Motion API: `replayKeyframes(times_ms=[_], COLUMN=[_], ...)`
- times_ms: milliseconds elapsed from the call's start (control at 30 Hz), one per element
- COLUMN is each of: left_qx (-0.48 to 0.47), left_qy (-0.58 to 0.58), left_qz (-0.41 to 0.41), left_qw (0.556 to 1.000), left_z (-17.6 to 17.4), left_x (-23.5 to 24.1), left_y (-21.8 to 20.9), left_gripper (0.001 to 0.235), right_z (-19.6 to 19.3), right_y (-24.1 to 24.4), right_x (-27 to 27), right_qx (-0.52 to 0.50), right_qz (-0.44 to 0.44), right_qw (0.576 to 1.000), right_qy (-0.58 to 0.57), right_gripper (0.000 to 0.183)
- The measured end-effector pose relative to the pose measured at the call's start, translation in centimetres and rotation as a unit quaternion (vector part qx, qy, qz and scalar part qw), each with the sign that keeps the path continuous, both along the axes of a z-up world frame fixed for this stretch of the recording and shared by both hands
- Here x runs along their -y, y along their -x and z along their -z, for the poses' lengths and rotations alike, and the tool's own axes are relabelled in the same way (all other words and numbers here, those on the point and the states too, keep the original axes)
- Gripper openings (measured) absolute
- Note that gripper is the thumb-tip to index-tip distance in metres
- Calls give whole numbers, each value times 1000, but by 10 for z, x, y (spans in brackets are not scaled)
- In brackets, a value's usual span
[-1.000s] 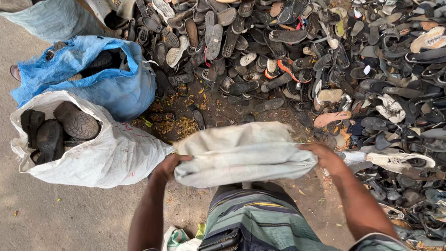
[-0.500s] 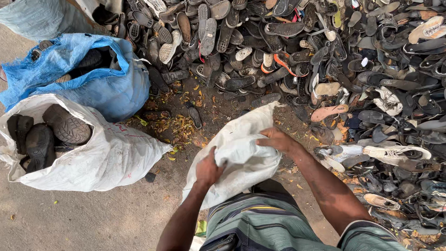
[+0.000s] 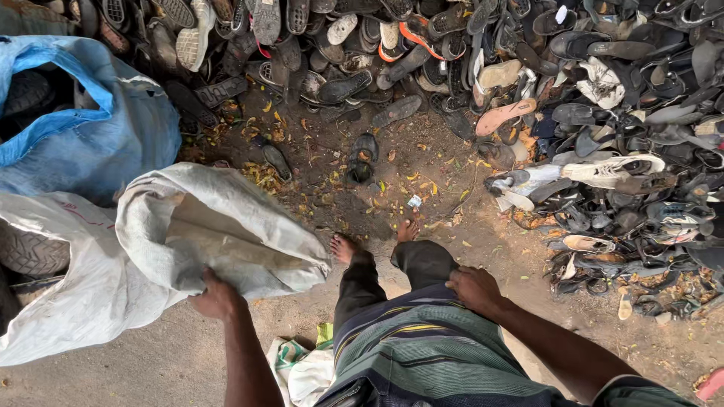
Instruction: The person sorts through a large pile of used shoes and sandals, picking up pairs and placing them into a white sack. The person repeatedly reaches into the pile, selects footwear, and transfers it into the sack.
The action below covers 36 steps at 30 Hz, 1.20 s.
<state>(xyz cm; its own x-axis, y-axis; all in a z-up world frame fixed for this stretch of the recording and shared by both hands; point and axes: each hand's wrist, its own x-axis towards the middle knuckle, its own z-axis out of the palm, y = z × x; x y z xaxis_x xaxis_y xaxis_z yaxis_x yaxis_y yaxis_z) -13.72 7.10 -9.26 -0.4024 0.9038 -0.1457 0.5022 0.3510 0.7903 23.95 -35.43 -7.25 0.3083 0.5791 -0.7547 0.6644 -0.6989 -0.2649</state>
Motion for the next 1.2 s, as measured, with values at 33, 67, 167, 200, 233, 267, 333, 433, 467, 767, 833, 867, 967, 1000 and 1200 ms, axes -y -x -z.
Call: replayKeyframes(times_ms=[33, 67, 167, 200, 233, 267, 333, 433, 467, 767, 833, 867, 967, 1000, 1200], left_qx=[-21, -24, -31, -50, -66, -82, -100, -137, -153, -226, -214, -174, -188, -148, -178], left_qy=[5, 16, 52, 66, 75, 86, 100, 117, 127, 148, 134, 178, 202, 190, 164], left_qz=[-1, -22, -63, -65, -70, -76, -74, -82, -92, -227, -227, -212, -275, -270, -273], left_qw=[1000, 999, 996, 994, 993, 990, 987, 980, 976, 936, 941, 945, 921, 932, 931], left_z=[2, 6, 24, 25, 26, 27, 42, 58, 61, 119, 154, 170, 227, 246, 329], left_x=[9, 13, 12, 21, 29, 35, 29, 24, 30, 97, 93, 95, 95, 90, 107], left_y=[1, -4, -36, -35, -34, -34, -58, -94, -101, -193, -220, -227, -257, -263, -248], left_gripper=[50, 51, 53, 54, 55, 56, 57, 60, 61, 72, 74, 71, 85, 92, 70], right_z=[-3, -7, -29, -42, -53, -58, -58, -34, -23, 73, 102, 121, 187, 215, 412], right_y=[-5, -11, -40, -44, -49, -56, -79, -128, -147, -298, -300, -291, -231, -202, -73], right_x=[11, 15, 9, 12, 14, 8, -9, -52, -65, -176, -208, -229, -287, -309, -409], right_qx=[12, -28, -119, -140, -163, -161, -149, -156, -165, -249, -259, -285, -347, -387, -351], right_qz=[11, 38, 70, 48, 26, 18, -3, -66, -96, -372, -347, -297, -233, -238, -481], right_qw=[999, 997, 988, 988, 986, 986, 985, 983, 981, 883, 898, 910, 907, 884, 780], right_qy=[-36, -53, -73, -47, -22, -40, -81, -73, -34, 139, 80, 50, -56, -108, -193], right_gripper=[35, 34, 32, 31, 29, 29, 29, 30, 29, 31, 37, 41, 44, 44, 66])
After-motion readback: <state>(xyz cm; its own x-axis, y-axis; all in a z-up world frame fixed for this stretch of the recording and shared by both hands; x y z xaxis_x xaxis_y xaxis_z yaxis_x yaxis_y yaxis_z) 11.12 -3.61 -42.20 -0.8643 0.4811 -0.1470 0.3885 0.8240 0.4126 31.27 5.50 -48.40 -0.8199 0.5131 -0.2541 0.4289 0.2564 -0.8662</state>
